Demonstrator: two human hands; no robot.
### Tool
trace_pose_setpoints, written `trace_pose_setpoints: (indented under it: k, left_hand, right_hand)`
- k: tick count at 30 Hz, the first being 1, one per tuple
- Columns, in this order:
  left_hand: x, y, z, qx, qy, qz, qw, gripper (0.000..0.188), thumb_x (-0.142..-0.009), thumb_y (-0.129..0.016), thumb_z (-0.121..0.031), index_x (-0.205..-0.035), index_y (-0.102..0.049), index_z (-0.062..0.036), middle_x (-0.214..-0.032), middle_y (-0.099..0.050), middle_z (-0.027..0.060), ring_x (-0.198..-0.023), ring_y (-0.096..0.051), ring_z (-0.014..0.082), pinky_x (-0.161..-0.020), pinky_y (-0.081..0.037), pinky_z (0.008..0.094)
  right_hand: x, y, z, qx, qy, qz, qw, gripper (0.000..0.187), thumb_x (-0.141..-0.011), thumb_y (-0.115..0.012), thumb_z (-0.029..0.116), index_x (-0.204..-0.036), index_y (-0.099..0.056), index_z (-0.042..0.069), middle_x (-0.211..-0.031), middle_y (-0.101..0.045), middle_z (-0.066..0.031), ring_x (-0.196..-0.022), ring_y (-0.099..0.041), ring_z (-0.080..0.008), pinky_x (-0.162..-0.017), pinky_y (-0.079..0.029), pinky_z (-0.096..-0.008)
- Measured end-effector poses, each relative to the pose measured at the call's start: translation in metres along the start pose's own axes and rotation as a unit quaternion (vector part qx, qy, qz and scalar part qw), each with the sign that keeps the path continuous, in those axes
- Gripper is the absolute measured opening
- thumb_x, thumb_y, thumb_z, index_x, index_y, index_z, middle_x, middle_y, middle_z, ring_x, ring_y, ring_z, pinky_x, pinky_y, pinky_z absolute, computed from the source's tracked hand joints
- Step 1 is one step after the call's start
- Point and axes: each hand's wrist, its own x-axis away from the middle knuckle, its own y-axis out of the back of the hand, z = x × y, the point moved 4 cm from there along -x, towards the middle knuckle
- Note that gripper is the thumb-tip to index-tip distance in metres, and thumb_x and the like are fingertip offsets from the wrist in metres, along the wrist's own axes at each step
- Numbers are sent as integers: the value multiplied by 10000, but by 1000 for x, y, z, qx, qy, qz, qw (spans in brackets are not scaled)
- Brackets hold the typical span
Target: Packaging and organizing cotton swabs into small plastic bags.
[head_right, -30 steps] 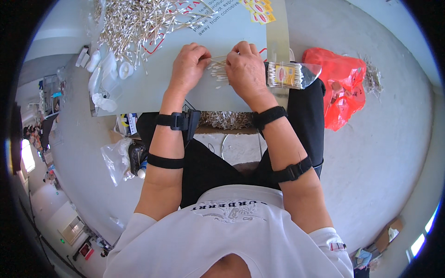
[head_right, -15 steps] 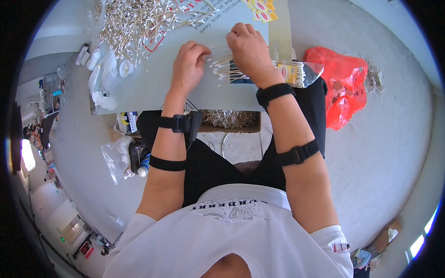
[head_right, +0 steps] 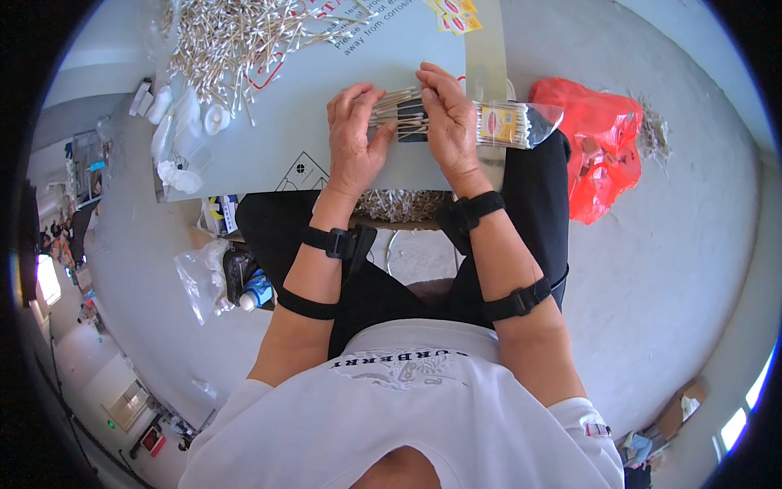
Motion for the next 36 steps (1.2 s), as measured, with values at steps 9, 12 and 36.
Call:
trace_pose_setpoints:
  k: [9, 12, 36]
  left_hand:
    - [2, 4, 12, -46, -27, 63, 997, 610, -675, -744, -76, -1250, -541, -48, -1371, -472, 140, -1323, -391, 335, -1100, -298, 476]
    - [7, 2, -2, -100, -25, 123, 987, 726, -721, -748, -196, -1367, -454, -49, -1484, -374, 154, -1411, -297, 333, -1156, -211, 500]
    - [20, -11, 1, -179, -4, 220, 959, 797, -914, -521, -531, -1516, -255, -82, -1598, -191, 124, -1479, -171, 269, -1185, -76, 517]
  right_hand:
    - [3, 6, 28, 211, -5, 110, 971, 159, -753, -691, -11, -908, -674, 21, -976, -614, -109, -867, -626, -264, -769, -503, -335]
    - [3, 6, 26, 274, 34, 143, 950, 144, -727, -706, 12, -865, -668, 30, -931, -602, -108, -835, -621, -311, -728, -507, -377]
    - [-17, 0, 13, 407, 51, 149, 900, 45, -776, -664, 60, -797, -632, 37, -800, -596, -131, -786, -623, -329, -689, -494, -418]
